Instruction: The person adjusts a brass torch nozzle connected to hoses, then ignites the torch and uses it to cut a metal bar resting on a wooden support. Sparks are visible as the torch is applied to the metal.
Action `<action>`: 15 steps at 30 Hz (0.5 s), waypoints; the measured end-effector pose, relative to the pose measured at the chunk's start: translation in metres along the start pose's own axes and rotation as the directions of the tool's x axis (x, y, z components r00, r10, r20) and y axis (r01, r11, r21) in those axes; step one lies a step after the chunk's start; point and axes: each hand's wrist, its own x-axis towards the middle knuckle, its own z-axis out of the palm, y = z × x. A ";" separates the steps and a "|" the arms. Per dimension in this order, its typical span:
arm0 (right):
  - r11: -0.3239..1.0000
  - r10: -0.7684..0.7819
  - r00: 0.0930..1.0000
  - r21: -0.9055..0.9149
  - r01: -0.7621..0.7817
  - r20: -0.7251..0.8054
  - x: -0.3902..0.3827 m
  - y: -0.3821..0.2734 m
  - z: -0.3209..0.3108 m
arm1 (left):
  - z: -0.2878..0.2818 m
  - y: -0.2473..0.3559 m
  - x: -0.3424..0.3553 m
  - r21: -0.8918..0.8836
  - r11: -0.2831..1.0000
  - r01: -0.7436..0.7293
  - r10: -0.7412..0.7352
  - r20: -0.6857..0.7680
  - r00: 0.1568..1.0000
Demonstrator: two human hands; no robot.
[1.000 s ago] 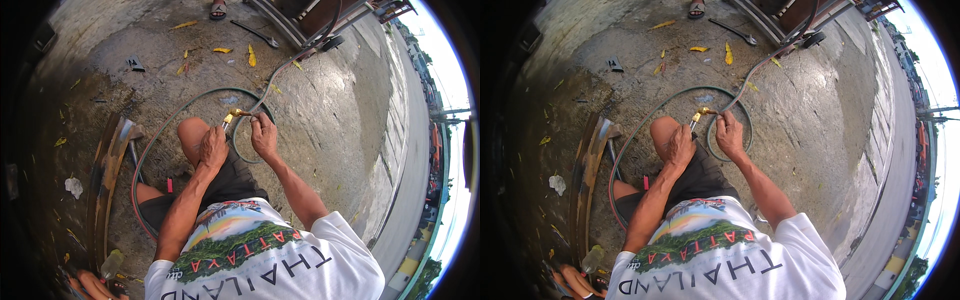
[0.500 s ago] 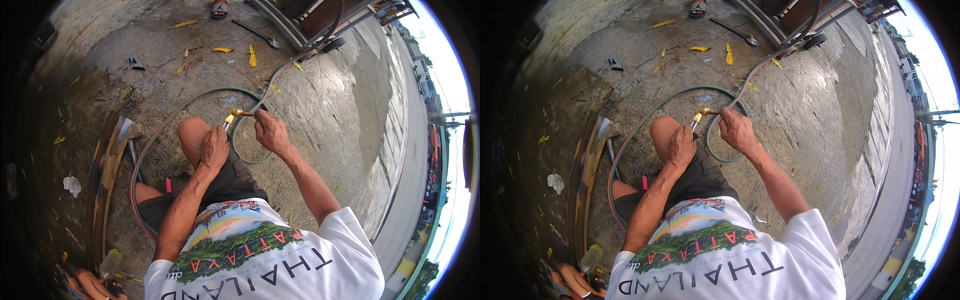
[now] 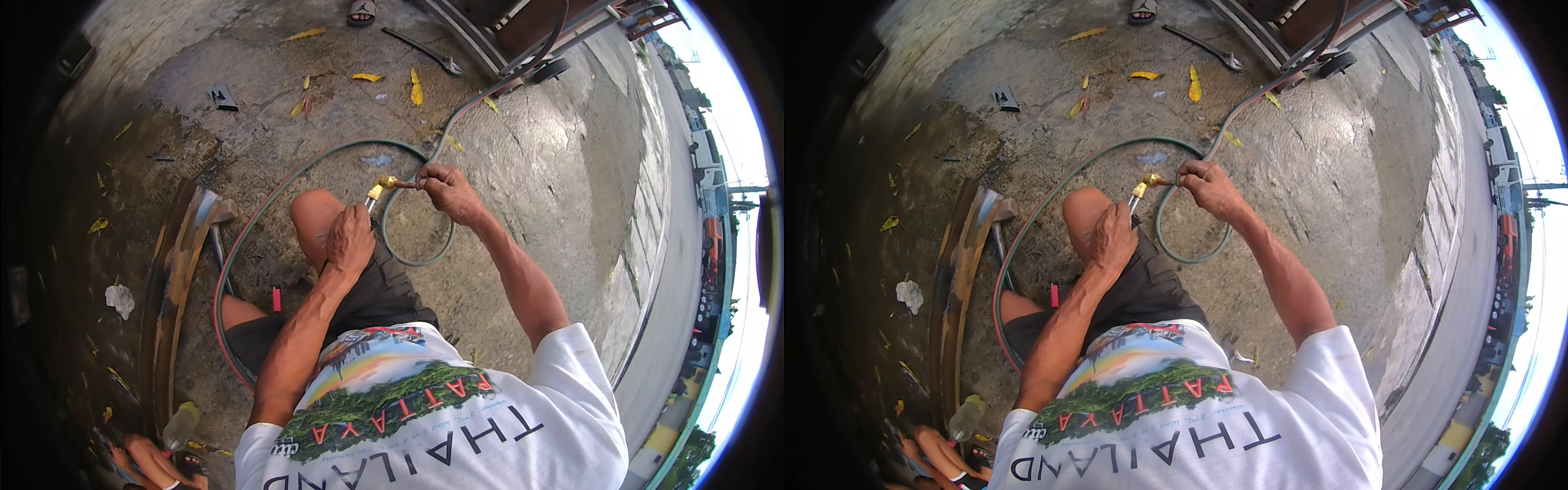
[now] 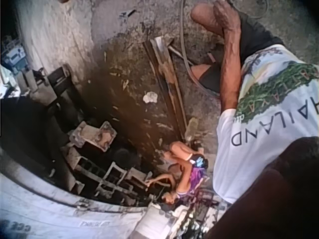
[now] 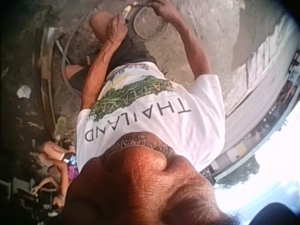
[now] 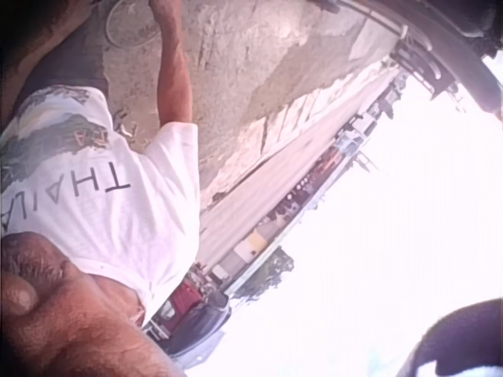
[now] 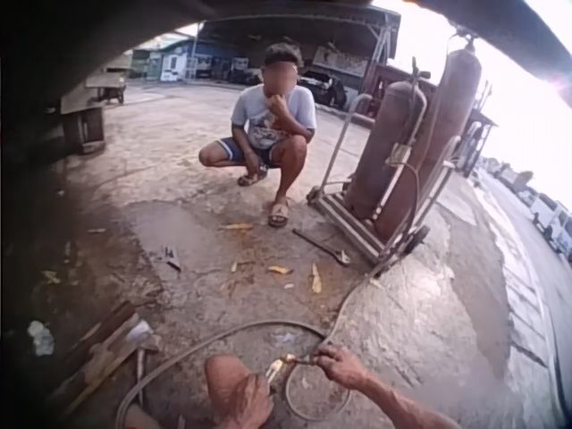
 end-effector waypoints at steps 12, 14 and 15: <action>0.816 -0.473 0.863 -0.456 0.355 -0.176 -0.016 0.003 0.023 | 0.003 -0.002 0.001 -0.001 1.000 -0.002 0.002 -0.011 1.000; 0.785 -0.496 0.855 -0.499 0.366 -0.152 -0.017 0.007 0.023 | 0.002 -0.002 0.001 -0.005 1.000 -0.003 0.003 -0.007 1.000; 0.768 -0.508 0.850 -0.520 0.373 -0.140 -0.018 0.008 0.024 | 0.001 -0.002 0.001 -0.006 1.000 -0.005 0.005 -0.006 1.000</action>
